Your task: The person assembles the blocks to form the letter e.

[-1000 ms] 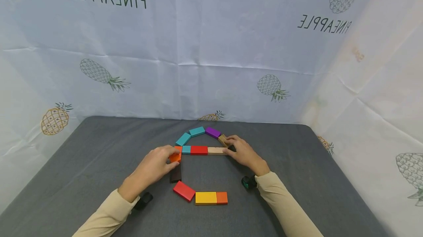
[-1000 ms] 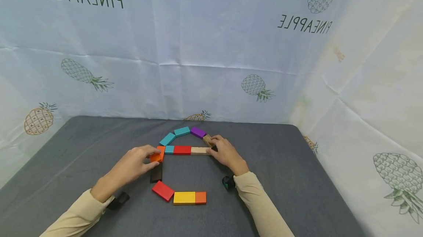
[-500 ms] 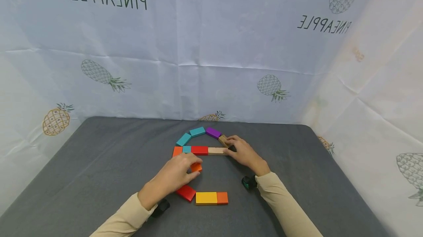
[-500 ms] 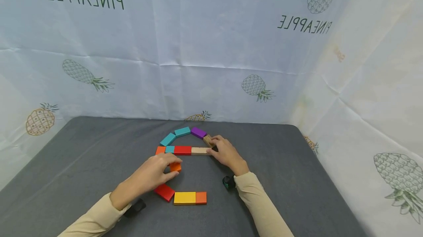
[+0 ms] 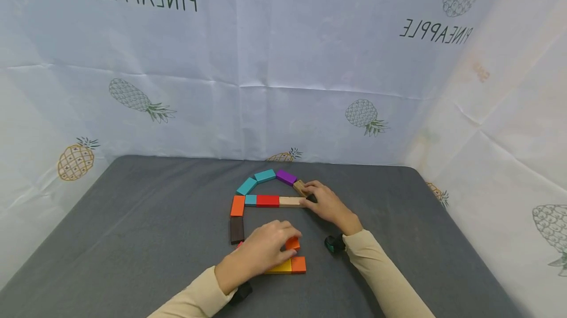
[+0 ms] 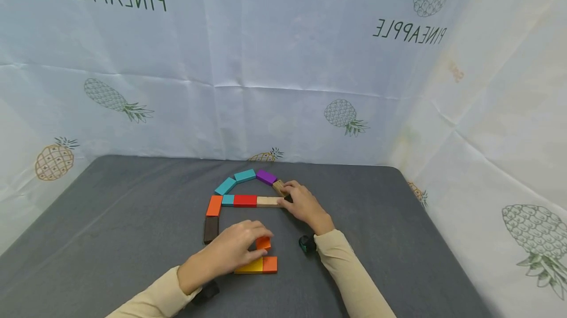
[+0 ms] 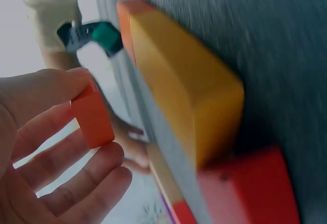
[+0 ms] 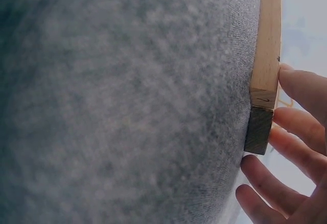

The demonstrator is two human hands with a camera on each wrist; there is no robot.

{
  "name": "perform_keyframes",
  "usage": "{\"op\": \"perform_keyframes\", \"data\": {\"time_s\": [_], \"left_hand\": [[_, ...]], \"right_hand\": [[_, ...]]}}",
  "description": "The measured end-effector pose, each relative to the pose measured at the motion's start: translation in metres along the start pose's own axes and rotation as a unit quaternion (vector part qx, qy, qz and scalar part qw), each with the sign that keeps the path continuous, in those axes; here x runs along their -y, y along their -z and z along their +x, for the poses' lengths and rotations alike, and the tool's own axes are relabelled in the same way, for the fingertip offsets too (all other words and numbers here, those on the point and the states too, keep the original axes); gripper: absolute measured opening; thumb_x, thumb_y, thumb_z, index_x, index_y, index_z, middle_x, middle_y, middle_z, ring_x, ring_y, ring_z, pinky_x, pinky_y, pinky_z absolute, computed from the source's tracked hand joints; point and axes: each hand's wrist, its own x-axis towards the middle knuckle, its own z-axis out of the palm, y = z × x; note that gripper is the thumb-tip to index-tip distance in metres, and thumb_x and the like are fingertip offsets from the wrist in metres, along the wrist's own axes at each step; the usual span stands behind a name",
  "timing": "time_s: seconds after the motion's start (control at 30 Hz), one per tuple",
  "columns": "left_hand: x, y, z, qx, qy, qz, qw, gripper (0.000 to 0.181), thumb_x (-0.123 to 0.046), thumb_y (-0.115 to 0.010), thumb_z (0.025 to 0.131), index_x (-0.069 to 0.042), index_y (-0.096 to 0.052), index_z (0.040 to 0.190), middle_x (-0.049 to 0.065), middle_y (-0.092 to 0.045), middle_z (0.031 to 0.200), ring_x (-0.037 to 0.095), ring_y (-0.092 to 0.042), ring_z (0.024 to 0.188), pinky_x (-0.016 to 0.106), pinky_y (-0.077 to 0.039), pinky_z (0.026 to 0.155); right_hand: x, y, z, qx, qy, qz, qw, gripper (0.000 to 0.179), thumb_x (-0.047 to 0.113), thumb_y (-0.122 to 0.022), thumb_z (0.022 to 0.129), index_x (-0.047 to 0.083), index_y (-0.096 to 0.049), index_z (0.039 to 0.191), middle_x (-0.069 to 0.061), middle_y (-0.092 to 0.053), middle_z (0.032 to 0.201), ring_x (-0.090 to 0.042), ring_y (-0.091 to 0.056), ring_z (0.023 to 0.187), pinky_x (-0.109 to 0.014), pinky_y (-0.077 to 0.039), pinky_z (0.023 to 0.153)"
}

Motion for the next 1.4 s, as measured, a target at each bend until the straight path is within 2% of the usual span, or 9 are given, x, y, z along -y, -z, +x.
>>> {"op": "perform_keyframes", "data": {"time_s": [0.2, 0.43, 0.8, 1.07, 1.4], "left_hand": [[-0.014, -0.013, 0.005, 0.015, -0.026, 0.012, 0.9995, 0.026, -0.024, -0.076, 0.088, -0.018, -0.073, 0.113, -0.007, -0.068, 0.104, 0.003, -0.056, 0.084, 0.016, -0.050, 0.071], [-0.025, -0.026, 0.011, 0.037, -0.051, 0.011, 0.9979, 0.028, -0.024, -0.078, 0.087, -0.020, -0.072, 0.115, -0.010, -0.068, 0.103, -0.001, -0.056, 0.084, 0.013, -0.049, 0.070], [-0.032, -0.034, 0.017, 0.045, -0.069, 0.029, 0.9962, 0.021, -0.024, -0.078, 0.087, -0.024, -0.074, 0.107, -0.012, -0.066, 0.096, -0.002, -0.053, 0.078, 0.012, -0.046, 0.067], [-0.035, -0.039, 0.021, 0.063, -0.061, 0.031, 0.9957, 0.023, -0.026, -0.079, 0.086, -0.026, -0.074, 0.108, -0.013, -0.068, 0.098, -0.002, -0.056, 0.081, 0.014, -0.050, 0.072], [-0.032, -0.040, 0.021, 0.071, -0.028, 0.045, 0.9961, 0.026, -0.026, -0.082, 0.083, -0.027, -0.074, 0.108, -0.013, -0.068, 0.095, -0.001, -0.055, 0.078, 0.017, -0.048, 0.067]], "right_hand": [[-0.001, 0.000, 0.000, -0.002, 0.004, 0.000, 1.0000, 0.045, 0.030, -0.067, 0.096, 0.000, -0.063, 0.130, -0.016, -0.056, 0.137, -0.033, -0.057, 0.124, -0.051, -0.047, 0.104], [0.000, 0.000, 0.000, 0.000, 0.004, 0.004, 1.0000, 0.046, 0.031, -0.067, 0.096, 0.001, -0.063, 0.130, -0.015, -0.055, 0.138, -0.033, -0.056, 0.126, -0.051, -0.046, 0.106], [-0.003, 0.000, 0.000, -0.004, 0.013, 0.001, 0.9999, 0.044, 0.030, -0.067, 0.096, 0.001, -0.063, 0.129, -0.015, -0.056, 0.137, -0.032, -0.057, 0.124, -0.050, -0.047, 0.104], [-0.003, 0.000, 0.001, -0.002, 0.010, 0.000, 0.9999, 0.044, 0.031, -0.067, 0.096, 0.002, -0.064, 0.129, -0.015, -0.056, 0.138, -0.032, -0.056, 0.126, -0.051, -0.046, 0.105], [-0.004, 0.000, -0.001, -0.001, 0.015, 0.009, 0.9998, 0.044, 0.030, -0.066, 0.097, 0.003, -0.062, 0.131, -0.014, -0.054, 0.140, -0.034, -0.054, 0.128, -0.052, -0.046, 0.104]]}}
